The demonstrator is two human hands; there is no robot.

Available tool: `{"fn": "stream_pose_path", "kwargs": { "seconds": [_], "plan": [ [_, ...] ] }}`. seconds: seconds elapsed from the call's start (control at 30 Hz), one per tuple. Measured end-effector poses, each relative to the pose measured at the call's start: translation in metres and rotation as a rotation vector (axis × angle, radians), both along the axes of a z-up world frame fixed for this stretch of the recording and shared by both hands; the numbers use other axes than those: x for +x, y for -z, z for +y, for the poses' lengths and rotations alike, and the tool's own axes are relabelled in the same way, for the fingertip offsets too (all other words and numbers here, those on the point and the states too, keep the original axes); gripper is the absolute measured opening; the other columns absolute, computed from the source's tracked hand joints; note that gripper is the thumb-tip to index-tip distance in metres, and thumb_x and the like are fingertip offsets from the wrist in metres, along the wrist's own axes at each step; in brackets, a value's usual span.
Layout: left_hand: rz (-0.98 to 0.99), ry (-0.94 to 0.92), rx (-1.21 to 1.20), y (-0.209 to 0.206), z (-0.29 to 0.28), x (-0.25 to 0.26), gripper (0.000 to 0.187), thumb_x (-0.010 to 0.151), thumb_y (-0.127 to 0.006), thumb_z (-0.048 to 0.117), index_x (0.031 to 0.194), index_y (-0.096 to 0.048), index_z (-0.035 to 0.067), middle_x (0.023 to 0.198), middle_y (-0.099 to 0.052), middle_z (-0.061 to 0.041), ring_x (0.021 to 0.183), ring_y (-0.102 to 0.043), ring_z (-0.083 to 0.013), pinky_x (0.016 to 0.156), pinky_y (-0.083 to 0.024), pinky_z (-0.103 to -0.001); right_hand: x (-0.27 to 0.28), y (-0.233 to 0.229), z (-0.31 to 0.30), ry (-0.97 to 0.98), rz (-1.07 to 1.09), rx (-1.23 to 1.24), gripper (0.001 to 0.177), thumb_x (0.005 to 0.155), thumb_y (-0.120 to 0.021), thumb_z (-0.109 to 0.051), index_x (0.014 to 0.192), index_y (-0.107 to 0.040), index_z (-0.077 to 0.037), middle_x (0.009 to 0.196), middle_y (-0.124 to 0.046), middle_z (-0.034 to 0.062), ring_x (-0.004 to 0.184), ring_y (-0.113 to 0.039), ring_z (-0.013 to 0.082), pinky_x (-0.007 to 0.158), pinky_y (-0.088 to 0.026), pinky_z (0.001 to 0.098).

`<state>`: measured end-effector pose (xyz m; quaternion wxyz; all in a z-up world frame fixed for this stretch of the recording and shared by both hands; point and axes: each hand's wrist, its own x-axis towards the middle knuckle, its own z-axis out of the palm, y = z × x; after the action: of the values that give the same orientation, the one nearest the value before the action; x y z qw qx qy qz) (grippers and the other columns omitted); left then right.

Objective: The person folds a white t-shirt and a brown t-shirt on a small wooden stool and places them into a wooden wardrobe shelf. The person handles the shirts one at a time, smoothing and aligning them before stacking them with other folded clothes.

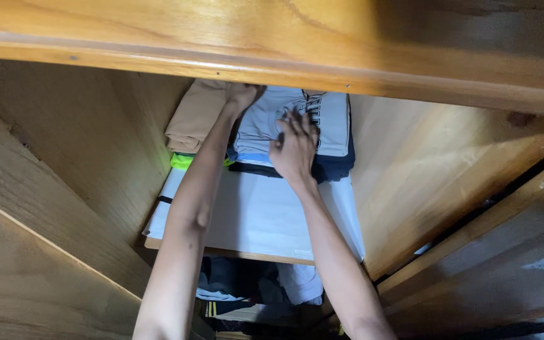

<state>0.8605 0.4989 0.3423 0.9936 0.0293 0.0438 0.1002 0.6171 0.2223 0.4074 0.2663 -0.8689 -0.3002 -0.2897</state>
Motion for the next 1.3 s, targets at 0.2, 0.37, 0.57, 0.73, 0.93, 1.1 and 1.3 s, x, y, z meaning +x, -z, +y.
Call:
{"fn": "stream_pose_path", "kwargs": {
  "seconds": [0.2,0.37,0.57,0.73,0.93,1.1,1.3],
  "plan": [
    [0.171,-0.138,1.741,-0.062,-0.091,-0.095,0.032,0.097,-0.039,0.027,0.112,-0.062,0.010,0.112,-0.058,-0.012,0.113,-0.052,-0.0320,0.094,-0.040,-0.048,0.005,0.005,-0.008,0.210,-0.192,0.157,0.044,0.084,-0.062,-0.016,0.127,-0.068,-0.008,0.145,-0.055,0.0164,0.141,-0.036,0.0416,0.114,-0.024,0.0552],
    [0.315,0.149,2.911,-0.067,-0.113,-0.122,0.062,0.106,-0.011,0.058,0.161,-0.030,0.034,0.166,-0.035,-0.003,0.152,-0.028,-0.0360,0.125,-0.011,-0.052,0.009,0.024,-0.004,0.295,-0.086,-0.104,0.047,0.095,-0.050,-0.028,0.134,-0.068,-0.008,0.151,-0.053,0.0148,0.150,-0.021,0.0457,0.120,-0.003,0.0632],
    [0.324,0.296,2.888,-0.080,-0.117,-0.131,0.077,0.102,-0.003,0.066,0.159,-0.036,0.025,0.166,-0.034,-0.002,0.154,-0.026,-0.0284,0.126,-0.011,-0.051,0.012,0.032,0.000,0.321,-0.010,-0.195,0.051,0.101,-0.041,-0.034,0.135,-0.066,-0.006,0.158,-0.045,0.0127,0.153,-0.012,0.0443,0.120,0.006,0.0659],
    [0.375,0.265,2.827,-0.072,-0.119,-0.125,0.070,0.104,-0.009,0.056,0.155,-0.044,0.024,0.163,-0.038,0.001,0.152,-0.031,-0.0265,0.124,-0.018,-0.052,0.019,0.041,0.001,0.335,-0.024,-0.217,0.053,0.101,-0.040,-0.038,0.136,-0.064,-0.006,0.159,-0.043,0.0121,0.154,-0.009,0.0432,0.120,0.008,0.0661],
    [0.351,0.271,2.869,-0.058,-0.114,-0.108,0.071,0.104,-0.004,0.054,0.158,-0.038,0.024,0.167,-0.031,0.002,0.156,-0.021,-0.0254,0.127,-0.005,-0.050,0.019,0.043,0.002,0.343,-0.034,-0.221,0.055,0.101,-0.037,-0.039,0.136,-0.064,-0.006,0.159,-0.043,0.0114,0.154,-0.010,0.0426,0.121,0.008,0.0658],
    [0.414,0.238,2.793,-0.062,-0.113,-0.119,0.069,0.103,-0.006,0.058,0.156,-0.040,0.030,0.164,-0.037,0.007,0.155,-0.025,-0.0233,0.127,-0.002,-0.049,0.014,0.037,0.002,0.343,-0.035,-0.206,0.054,0.101,-0.037,-0.038,0.135,-0.065,-0.005,0.159,-0.042,0.0125,0.154,-0.010,0.0427,0.121,0.008,0.0651],
    [0.435,-0.264,2.540,-0.044,-0.104,-0.108,0.048,0.087,-0.052,0.041,0.121,-0.073,0.013,0.127,-0.070,-0.012,0.129,-0.060,-0.0311,0.117,-0.034,-0.048,0.007,0.027,0.000,0.322,0.043,-0.273,0.054,0.103,-0.033,-0.032,0.140,-0.059,-0.002,0.169,-0.023,0.0095,0.154,-0.002,0.0464,0.120,0.004,0.0689]
  ]
}}
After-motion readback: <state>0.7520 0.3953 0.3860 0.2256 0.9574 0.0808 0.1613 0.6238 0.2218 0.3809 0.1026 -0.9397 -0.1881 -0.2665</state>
